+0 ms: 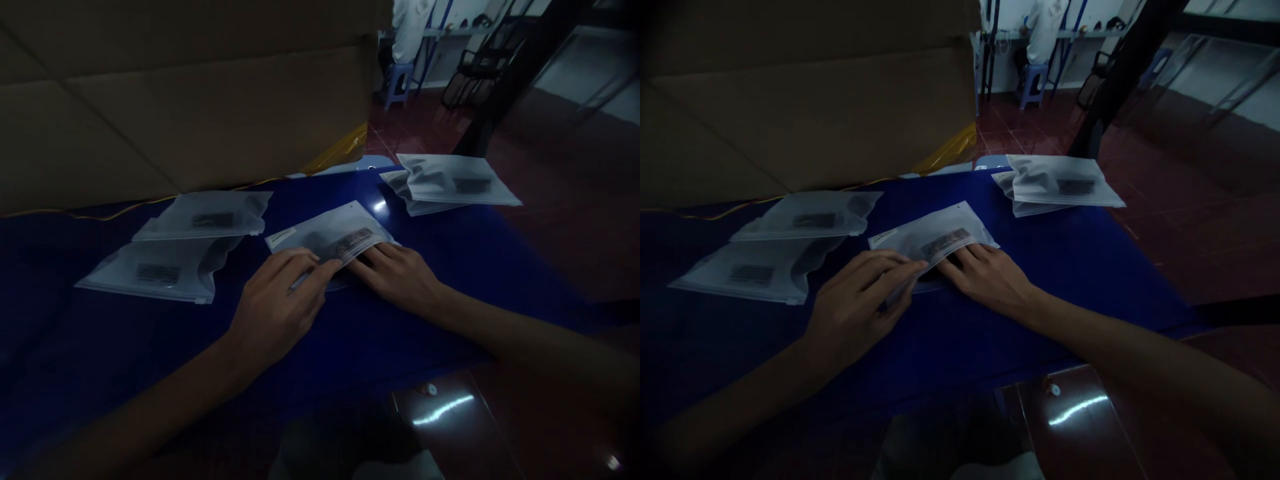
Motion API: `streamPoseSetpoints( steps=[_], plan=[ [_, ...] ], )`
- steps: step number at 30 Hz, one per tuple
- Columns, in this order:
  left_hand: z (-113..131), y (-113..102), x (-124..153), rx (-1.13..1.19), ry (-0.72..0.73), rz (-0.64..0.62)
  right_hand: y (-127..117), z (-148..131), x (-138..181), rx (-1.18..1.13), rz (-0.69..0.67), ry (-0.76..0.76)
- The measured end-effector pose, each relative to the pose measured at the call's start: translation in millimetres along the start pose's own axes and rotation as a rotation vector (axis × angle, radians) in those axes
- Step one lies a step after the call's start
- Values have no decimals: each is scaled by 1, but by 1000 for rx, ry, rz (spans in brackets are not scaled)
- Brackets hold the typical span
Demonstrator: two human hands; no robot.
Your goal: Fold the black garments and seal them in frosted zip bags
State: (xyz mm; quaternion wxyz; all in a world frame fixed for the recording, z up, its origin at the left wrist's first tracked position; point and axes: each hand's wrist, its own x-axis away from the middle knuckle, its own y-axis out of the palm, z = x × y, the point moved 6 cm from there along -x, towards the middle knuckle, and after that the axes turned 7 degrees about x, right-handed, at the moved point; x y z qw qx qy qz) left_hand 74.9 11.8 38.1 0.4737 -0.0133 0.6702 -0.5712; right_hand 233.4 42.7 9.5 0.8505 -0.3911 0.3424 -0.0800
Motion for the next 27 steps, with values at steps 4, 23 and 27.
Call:
streamPoseSetpoints(
  steps=[4, 23, 27],
  plan=[
    [-19, 16, 4, 64, -122, -162, -7, -5, -2, -119, 81, -124],
    [-37, 25, 7, 80, 6, -147, 14, 10, 4, -128, -216, 110],
    [-39, 14, 6, 108, 12, -10, -6, 10, 1, -85, 68, 69]
  ],
)
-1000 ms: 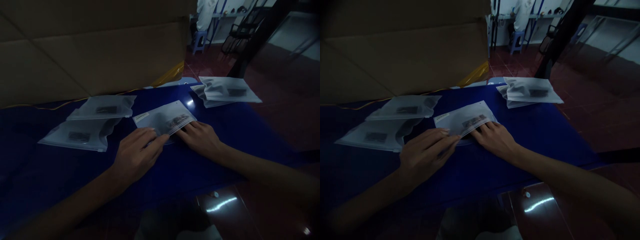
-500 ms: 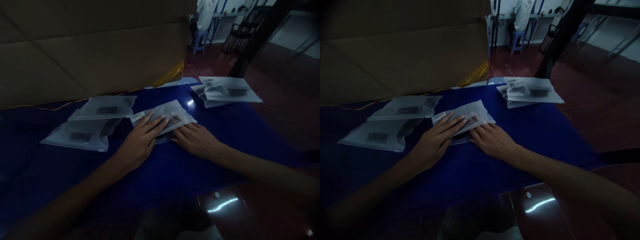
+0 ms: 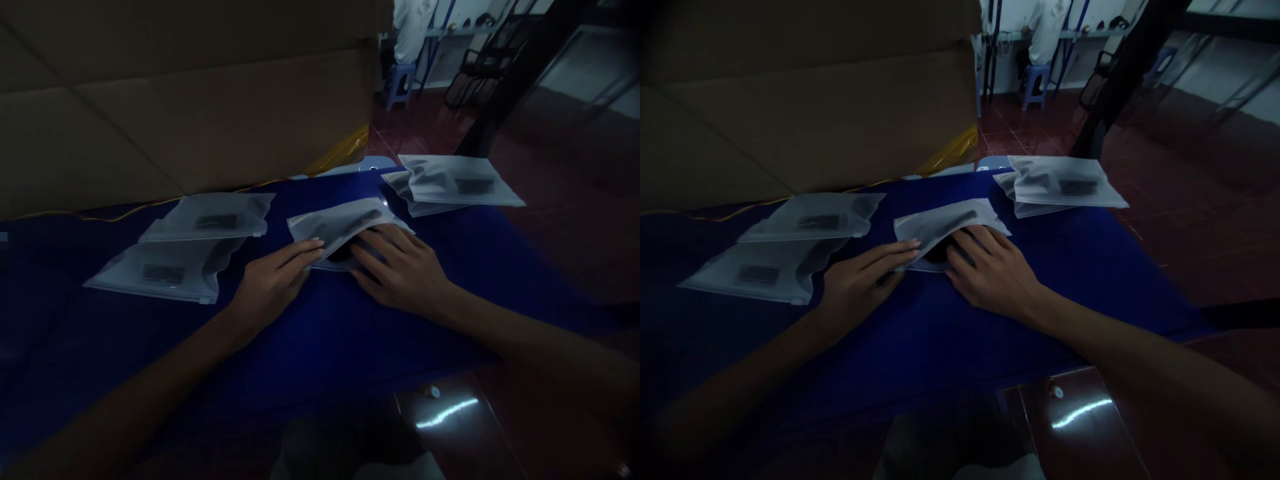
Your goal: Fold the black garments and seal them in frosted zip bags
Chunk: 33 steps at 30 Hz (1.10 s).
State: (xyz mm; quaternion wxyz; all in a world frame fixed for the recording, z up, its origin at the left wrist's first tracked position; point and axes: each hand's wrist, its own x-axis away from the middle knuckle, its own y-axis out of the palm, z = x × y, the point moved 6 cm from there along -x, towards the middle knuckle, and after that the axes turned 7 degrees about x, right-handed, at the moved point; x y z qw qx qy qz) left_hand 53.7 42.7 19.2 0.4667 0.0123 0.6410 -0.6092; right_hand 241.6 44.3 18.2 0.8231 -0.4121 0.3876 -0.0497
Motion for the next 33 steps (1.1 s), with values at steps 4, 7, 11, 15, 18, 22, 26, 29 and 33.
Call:
streamPoseSetpoints(
  steps=[4, 7, 11, 15, 18, 22, 26, 29, 33],
  plan=[
    [8, -2, -3, 111, 68, 69, -22, -13, -1, -113, 335, -110],
    [18, 0, -2, 146, 157, 106, -27, -23, -3, -169, 393, -182],
    [21, 7, 2, 195, 167, 96, -27, -28, -5, -183, 410, -192],
    [21, 11, 3, 229, 163, 99, -27, -31, -5, -137, 423, -192],
    [23, 10, 1, 204, 151, 99, -27, -35, -5, -103, 401, -185],
    [23, 10, -3, 196, 132, 56, -26, -36, -5, -108, 317, -195],
    [14, 8, -5, 206, 55, -21, -18, -27, -5, -10, 220, -190],
    [8, 6, -3, 176, 35, -84, -10, -18, -5, 83, 134, -140],
    [0, 4, 3, 99, 38, -210, -2, -4, -4, 226, 22, -72]
  ],
)
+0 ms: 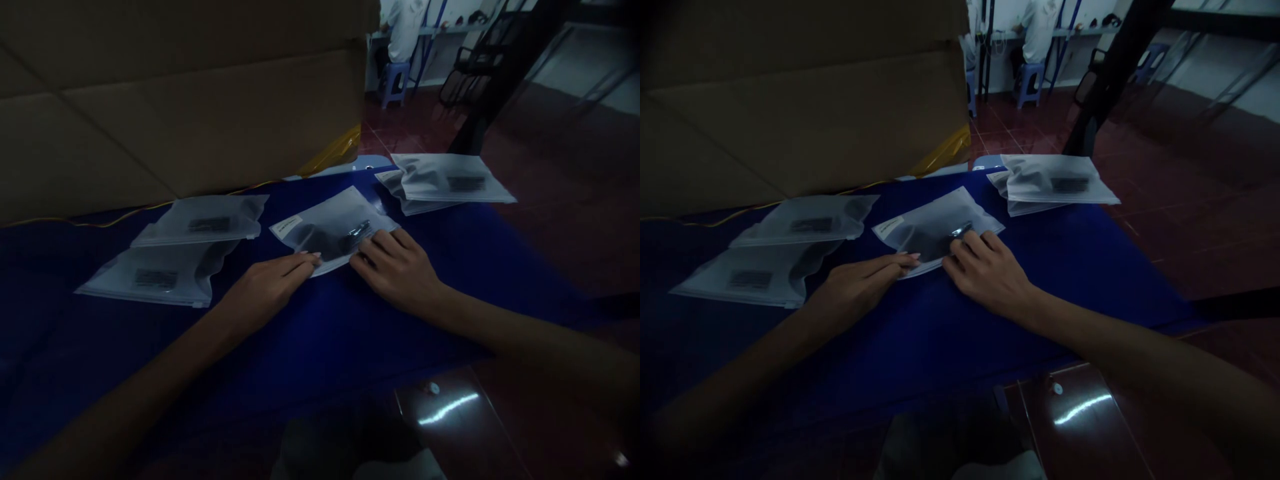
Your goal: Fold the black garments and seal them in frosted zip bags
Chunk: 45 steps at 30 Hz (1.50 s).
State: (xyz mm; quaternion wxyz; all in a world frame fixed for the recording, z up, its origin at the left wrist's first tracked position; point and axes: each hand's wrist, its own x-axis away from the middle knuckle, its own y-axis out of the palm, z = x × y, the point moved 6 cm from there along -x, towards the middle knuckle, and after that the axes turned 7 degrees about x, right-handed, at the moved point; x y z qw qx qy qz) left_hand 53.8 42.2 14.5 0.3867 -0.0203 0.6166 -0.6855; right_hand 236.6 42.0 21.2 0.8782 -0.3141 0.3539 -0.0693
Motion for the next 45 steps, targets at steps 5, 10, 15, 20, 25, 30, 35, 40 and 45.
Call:
streamPoseSetpoints(
  steps=[5, 10, 15, 20, 25, 30, 35, 40, 45],
  plan=[
    [-20, -7, 6, -146, -170, -195, 17, 22, 9, 221, -211, 134],
    [-18, -3, 2, -258, -206, -298, 24, 28, 13, 229, -315, 173],
    [-11, 9, 3, -217, -162, -378, 25, 35, 12, 126, -425, 105],
    [-1, 7, 1, -159, -7, -332, 11, 25, 5, -263, -256, 99],
    [24, 13, -2, -146, 218, -212, 9, -8, 4, -562, -261, -65],
    [26, 3, -4, -178, 197, -69, 15, -5, 6, -534, -366, 17],
    [-4, -31, -5, -410, -120, 96, 14, 10, 8, -409, -390, 186],
    [-49, -46, 16, -573, -566, 136, 27, 21, 17, -242, -536, 262],
    [-71, -29, 30, -558, -604, -51, 34, 36, 28, -75, -583, 329]
  ],
)
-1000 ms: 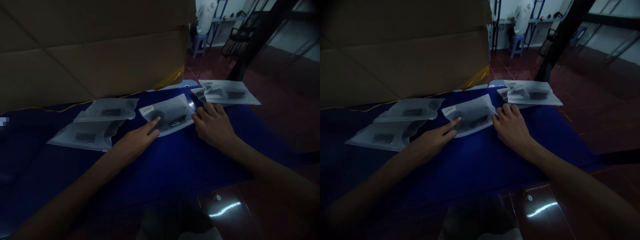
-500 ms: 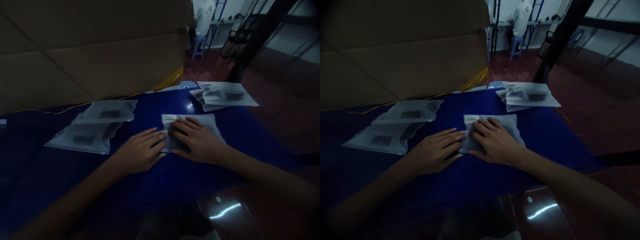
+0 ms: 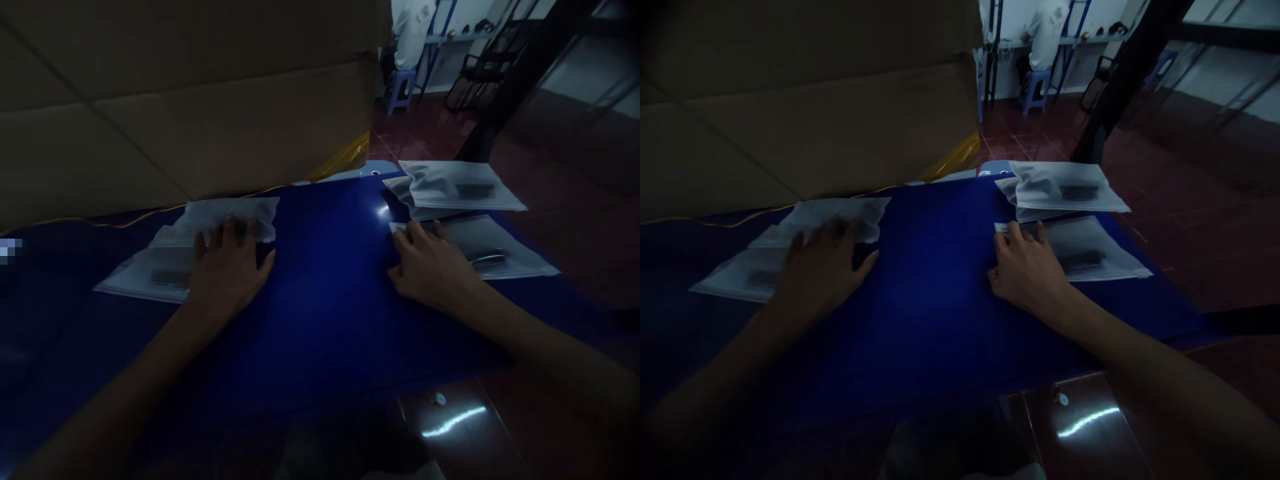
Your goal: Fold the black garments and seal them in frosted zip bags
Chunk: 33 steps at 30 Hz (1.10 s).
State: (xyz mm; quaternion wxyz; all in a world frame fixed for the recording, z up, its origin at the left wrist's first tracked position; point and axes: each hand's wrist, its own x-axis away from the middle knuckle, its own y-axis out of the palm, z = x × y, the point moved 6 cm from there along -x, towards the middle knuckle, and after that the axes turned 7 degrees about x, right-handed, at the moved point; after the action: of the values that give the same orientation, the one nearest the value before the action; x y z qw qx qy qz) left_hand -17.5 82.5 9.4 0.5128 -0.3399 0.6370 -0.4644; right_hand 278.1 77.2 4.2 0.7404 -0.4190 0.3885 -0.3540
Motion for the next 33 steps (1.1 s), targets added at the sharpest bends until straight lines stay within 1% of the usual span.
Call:
streamPoseSetpoints(
  steps=[2, 3, 7, 10, 13, 17, 21, 24, 28, 30, 33],
  plan=[
    [2, 4, 1, -28, 40, -28, 1, 7, 1, 24, 19, 6],
    [3, 4, 1, -38, 65, -23, 1, 10, 2, 36, 25, 0],
    [6, 0, 4, -27, 191, 60, 2, 20, 4, 134, 20, -15],
    [6, -3, 4, 49, 260, 118, -2, 19, 3, 196, 47, 7],
    [8, -2, 2, 95, 296, 141, -8, 8, -2, 140, 95, 7],
    [13, 0, -4, 158, 343, 179, -14, -15, -4, -8, 176, -144],
    [19, -3, -8, 217, 390, 229, -15, -32, -1, -105, 253, -312],
    [34, -10, -3, 235, 439, 271, -18, -39, 2, -157, 324, -383],
    [68, -20, 11, 266, 570, 274, -25, -41, 4, -208, 416, -398],
    [85, -29, 21, 302, 654, 323, -30, -42, 6, -223, 467, -402],
    [98, -40, 30, 359, 715, 392, -41, -43, 13, -229, 616, -453]
  ],
)
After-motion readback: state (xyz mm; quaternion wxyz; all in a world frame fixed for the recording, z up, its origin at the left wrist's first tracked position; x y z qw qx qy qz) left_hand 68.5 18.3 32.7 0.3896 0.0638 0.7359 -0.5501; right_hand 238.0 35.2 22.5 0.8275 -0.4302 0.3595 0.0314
